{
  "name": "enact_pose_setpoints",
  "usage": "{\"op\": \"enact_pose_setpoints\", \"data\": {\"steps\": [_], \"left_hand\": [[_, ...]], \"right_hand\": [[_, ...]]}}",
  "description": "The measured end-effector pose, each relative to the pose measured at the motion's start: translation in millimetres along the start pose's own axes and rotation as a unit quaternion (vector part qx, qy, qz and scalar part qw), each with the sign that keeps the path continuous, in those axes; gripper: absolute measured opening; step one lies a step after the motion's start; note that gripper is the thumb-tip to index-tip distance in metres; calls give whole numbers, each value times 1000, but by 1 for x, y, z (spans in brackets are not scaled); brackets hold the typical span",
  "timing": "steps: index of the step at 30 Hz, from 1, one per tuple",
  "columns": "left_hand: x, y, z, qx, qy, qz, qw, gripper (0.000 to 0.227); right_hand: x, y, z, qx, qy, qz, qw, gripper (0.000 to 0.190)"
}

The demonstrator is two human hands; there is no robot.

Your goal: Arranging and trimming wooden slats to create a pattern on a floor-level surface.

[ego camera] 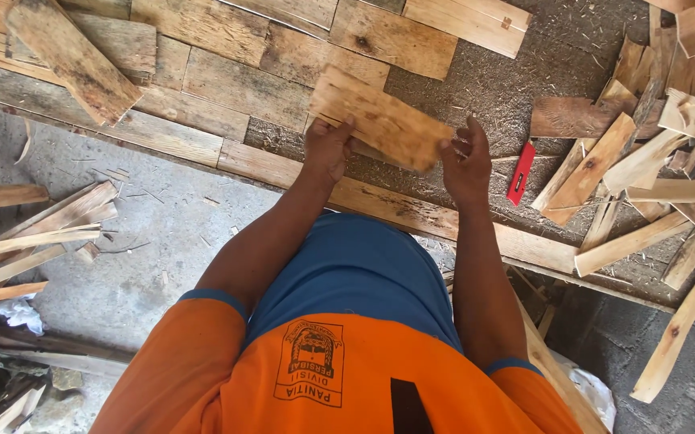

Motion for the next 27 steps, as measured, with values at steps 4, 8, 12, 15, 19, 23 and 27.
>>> {"op": "enact_pose_setpoints", "data": {"steps": [4, 8, 12, 15, 19, 23, 27], "left_hand": [[7, -10, 12, -47, 19, -6, 999, 20], [16, -9, 4, -73, 28, 22, 997, 26], [22, -14, -5, -64, -11, 22, 998, 27], [19, -13, -16, 18, -49, -8, 999, 26], [-12, -8, -11, 16, -248, -184, 951, 24], [-43, 12, -43, 50, -565, -341, 750, 23], [-16, -4, -58, 133, -700, -438, 548, 39]], "right_hand": [[-47, 3, -16, -21, -83, -59, 995, 50], [-78, 16, -47, -17, -341, -192, 920, 24], [-89, 10, -45, -94, -437, -210, 869, 18], [-132, -2, -33, -141, -456, -221, 850, 19], [-167, -23, -7, -195, -472, -197, 837, 19], [-200, -30, 11, -238, -391, -243, 856, 18], [-215, -40, 19, -241, -363, -245, 866, 18]]}}
Point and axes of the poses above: each hand's wrist, its own y-axis away from the middle knuckle, its own z-axis out of the back of the hand, x = y × z, the point moved 8 cm from there along -y, towards the middle knuckle, and after that the axes turned 1 degree about y, right-handed, at the moved point
